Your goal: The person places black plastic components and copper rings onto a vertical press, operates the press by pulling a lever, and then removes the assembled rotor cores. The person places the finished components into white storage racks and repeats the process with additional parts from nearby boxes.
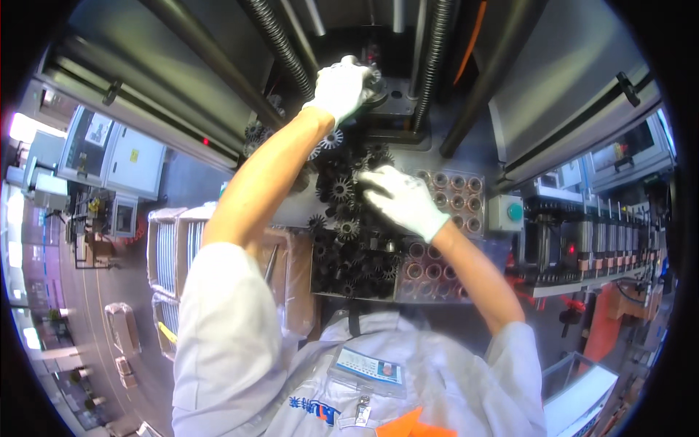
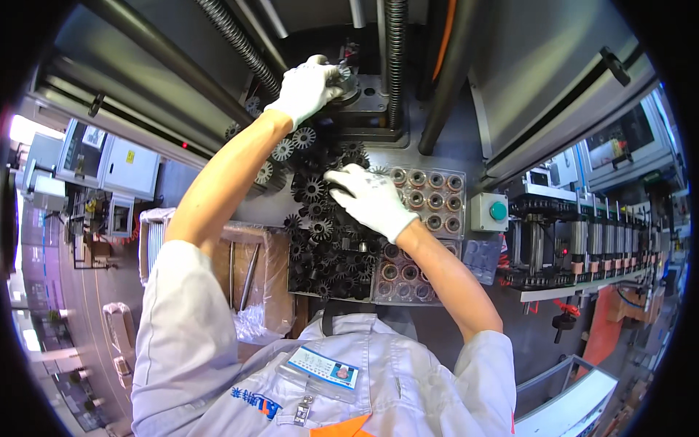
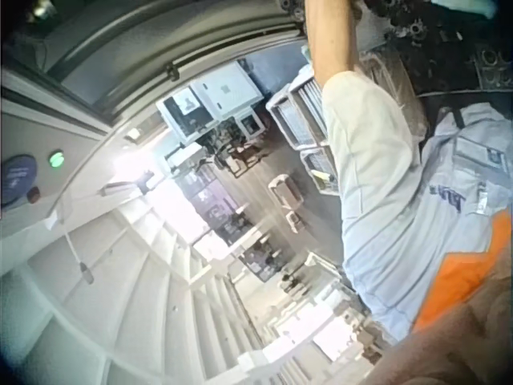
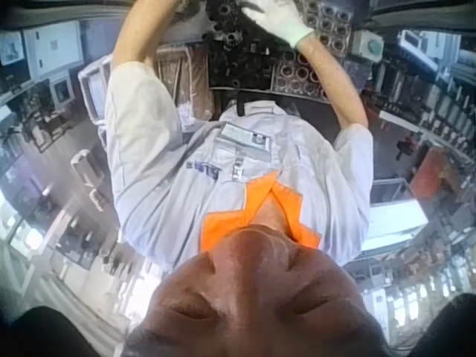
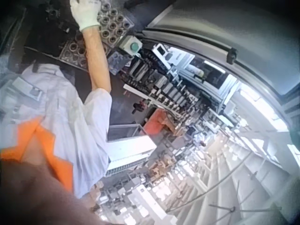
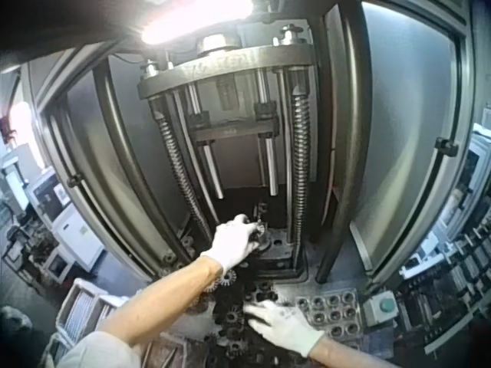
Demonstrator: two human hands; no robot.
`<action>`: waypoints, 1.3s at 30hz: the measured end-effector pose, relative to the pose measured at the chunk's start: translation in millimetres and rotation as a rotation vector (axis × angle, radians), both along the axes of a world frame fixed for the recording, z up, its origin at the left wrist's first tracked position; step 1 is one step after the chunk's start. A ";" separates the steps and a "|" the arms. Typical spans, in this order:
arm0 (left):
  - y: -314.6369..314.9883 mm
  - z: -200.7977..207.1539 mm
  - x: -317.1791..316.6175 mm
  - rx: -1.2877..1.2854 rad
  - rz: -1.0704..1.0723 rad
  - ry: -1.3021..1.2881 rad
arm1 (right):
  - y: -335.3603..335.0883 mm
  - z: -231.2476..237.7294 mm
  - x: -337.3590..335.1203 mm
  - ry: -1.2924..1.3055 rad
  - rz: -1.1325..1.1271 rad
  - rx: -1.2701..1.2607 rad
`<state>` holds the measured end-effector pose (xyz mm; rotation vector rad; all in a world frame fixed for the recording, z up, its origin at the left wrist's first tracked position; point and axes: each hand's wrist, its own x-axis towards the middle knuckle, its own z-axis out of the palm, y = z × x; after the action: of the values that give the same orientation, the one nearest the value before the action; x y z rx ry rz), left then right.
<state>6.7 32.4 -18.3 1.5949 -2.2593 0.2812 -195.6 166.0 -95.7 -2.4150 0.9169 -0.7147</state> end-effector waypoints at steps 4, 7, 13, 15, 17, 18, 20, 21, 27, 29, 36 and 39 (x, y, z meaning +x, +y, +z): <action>105.9 17.1 30.5 -0.083 -0.090 0.195 | -13.3 -6.1 25.1 0.204 0.070 -0.284; 239.6 -39.3 125.6 0.367 0.306 0.160 | -18.2 5.3 58.1 0.349 0.181 -0.290; 393.4 -177.7 173.6 0.852 0.599 0.034 | -33.9 -17.1 68.8 0.358 0.260 -0.302; 412.6 -205.1 176.3 0.783 0.550 0.019 | -35.1 -10.1 71.7 0.391 0.253 -0.226; 412.7 -211.7 177.0 0.777 0.564 0.004 | -34.8 2.6 66.1 0.412 0.202 -0.089; 413.8 -216.2 178.7 0.770 0.539 0.009 | -32.0 9.1 61.9 0.426 0.179 -0.092; 413.5 -229.1 191.0 0.808 0.669 0.125 | -32.0 23.8 58.5 0.452 0.180 0.073; 417.4 -234.3 195.2 0.804 0.697 0.197 | -30.6 30.8 56.0 0.455 0.140 0.188; 395.2 -202.8 172.1 1.060 1.187 1.362 | -16.7 32.2 21.3 0.235 -0.004 0.334; 408.4 -224.3 177.7 0.908 1.350 1.621 | -11.6 40.5 20.6 0.122 -0.064 0.422; 412.8 -310.4 171.2 0.404 1.521 2.088 | -26.7 33.1 4.1 -0.399 -0.119 0.520; 407.5 -317.7 172.9 0.201 1.504 2.188 | -26.1 42.2 4.4 -0.450 -0.150 0.523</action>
<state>179.6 440.0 -336.0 1.5514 0.5978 -0.9022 -191.2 139.8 -53.5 -1.6562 0.9535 -0.8940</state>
